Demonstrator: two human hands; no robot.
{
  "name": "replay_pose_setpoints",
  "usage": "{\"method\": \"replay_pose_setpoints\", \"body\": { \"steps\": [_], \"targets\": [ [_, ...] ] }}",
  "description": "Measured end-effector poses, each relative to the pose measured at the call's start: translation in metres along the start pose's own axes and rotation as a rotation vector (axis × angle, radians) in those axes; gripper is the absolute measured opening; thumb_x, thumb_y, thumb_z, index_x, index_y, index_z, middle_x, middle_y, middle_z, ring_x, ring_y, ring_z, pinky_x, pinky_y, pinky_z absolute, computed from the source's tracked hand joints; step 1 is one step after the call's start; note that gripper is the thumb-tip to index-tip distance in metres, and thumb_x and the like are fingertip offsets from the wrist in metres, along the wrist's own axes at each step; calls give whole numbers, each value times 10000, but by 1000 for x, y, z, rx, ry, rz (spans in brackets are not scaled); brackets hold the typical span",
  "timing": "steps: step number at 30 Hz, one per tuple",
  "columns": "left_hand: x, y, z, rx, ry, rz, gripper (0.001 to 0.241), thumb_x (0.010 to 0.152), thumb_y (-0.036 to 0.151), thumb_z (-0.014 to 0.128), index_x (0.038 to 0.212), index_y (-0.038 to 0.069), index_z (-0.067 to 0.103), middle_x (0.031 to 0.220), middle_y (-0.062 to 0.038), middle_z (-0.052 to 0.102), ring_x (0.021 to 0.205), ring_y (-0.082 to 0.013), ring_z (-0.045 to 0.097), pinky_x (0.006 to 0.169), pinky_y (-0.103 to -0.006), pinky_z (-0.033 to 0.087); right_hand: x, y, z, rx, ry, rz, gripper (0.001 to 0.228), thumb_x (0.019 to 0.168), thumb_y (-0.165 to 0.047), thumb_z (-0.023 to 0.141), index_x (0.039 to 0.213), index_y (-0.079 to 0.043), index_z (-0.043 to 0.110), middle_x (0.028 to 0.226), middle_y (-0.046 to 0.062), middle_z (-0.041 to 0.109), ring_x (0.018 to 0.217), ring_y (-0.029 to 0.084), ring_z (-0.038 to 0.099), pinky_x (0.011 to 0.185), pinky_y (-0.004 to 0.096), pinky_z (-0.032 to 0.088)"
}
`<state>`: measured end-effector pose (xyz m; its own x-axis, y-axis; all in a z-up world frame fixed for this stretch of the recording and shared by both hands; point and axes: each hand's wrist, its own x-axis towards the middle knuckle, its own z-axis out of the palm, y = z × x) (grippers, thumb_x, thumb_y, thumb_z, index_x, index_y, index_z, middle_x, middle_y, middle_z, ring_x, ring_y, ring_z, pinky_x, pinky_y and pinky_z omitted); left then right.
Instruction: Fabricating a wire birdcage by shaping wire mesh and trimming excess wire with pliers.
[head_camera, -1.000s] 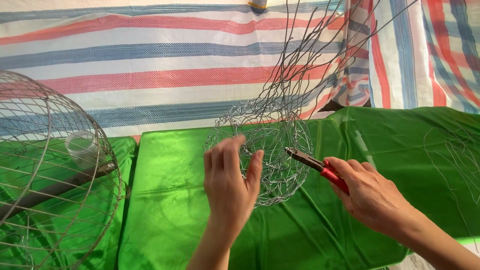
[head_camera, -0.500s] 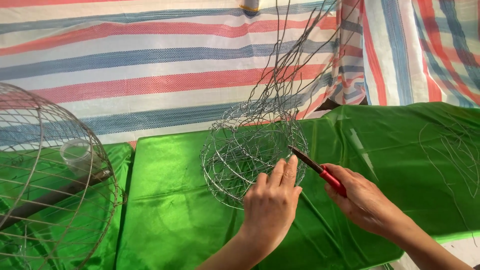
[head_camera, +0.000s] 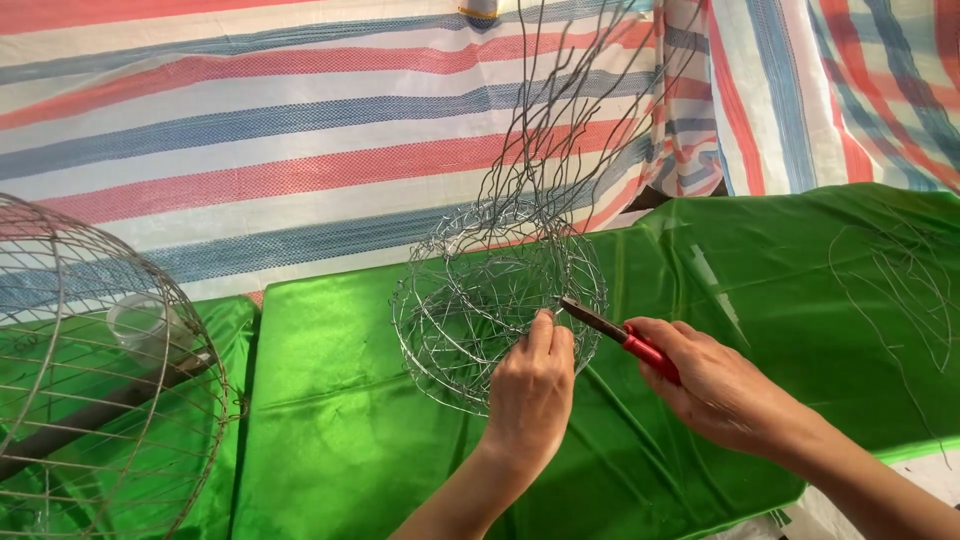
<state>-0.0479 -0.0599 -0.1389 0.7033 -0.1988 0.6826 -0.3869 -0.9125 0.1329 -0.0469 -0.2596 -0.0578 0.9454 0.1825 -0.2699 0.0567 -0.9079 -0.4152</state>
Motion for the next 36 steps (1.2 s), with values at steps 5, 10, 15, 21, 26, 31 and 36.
{"method": "replay_pose_setpoints", "body": {
  "steps": [5,10,15,21,26,31,36],
  "targets": [
    [-1,-5,4,-52,30,-17,108,923,-53,669,887,47,648,1151,-194,685,549,-154,645,456,-281,574,0,-4,-6,-214,9,-32,442,981,-416,524,1412,-350,450,1192,37,653,1037,279,654,843,461,541],
    [1,-4,0,-37,33,-6,147,891,-83,684,862,54,639,1127,-181,689,539,-133,629,446,-259,568,-4,-16,-14,-441,37,56,499,981,-395,525,1455,-394,366,1161,17,582,1109,270,582,775,502,590],
    [0,-4,2,-25,28,2,169,898,-72,687,836,69,617,1126,-169,688,524,-102,598,427,-235,551,-9,-18,-14,-647,199,-10,441,1003,-463,449,1427,-358,389,1113,59,628,1002,327,617,797,525,572],
    [0,-5,-1,-45,-13,4,120,919,-46,687,875,56,639,1150,-203,698,558,-129,647,478,-243,586,-8,-16,-12,-743,404,-117,459,983,-563,441,1387,-346,465,1044,50,650,918,341,647,715,513,576],
    [1,-5,-1,-36,4,11,147,908,-57,695,848,63,635,1135,-205,718,552,-132,647,465,-242,573,-7,-27,-24,-460,23,70,471,995,-425,497,1447,-382,372,1157,1,617,1040,259,673,764,486,590],
    [1,-6,-1,-29,-21,18,156,904,-60,696,850,67,624,1143,-210,708,563,-130,649,470,-237,579,-6,-20,-18,-546,117,2,453,983,-468,488,1418,-371,407,1140,6,632,1041,294,659,822,501,580],
    [0,-6,1,-57,-27,14,141,909,-54,694,851,60,634,1157,-213,712,533,-124,640,439,-235,565,-10,-16,-12,-690,272,-50,467,994,-580,402,1390,-334,434,1081,62,648,978,364,685,809,531,572]
  ]
}}
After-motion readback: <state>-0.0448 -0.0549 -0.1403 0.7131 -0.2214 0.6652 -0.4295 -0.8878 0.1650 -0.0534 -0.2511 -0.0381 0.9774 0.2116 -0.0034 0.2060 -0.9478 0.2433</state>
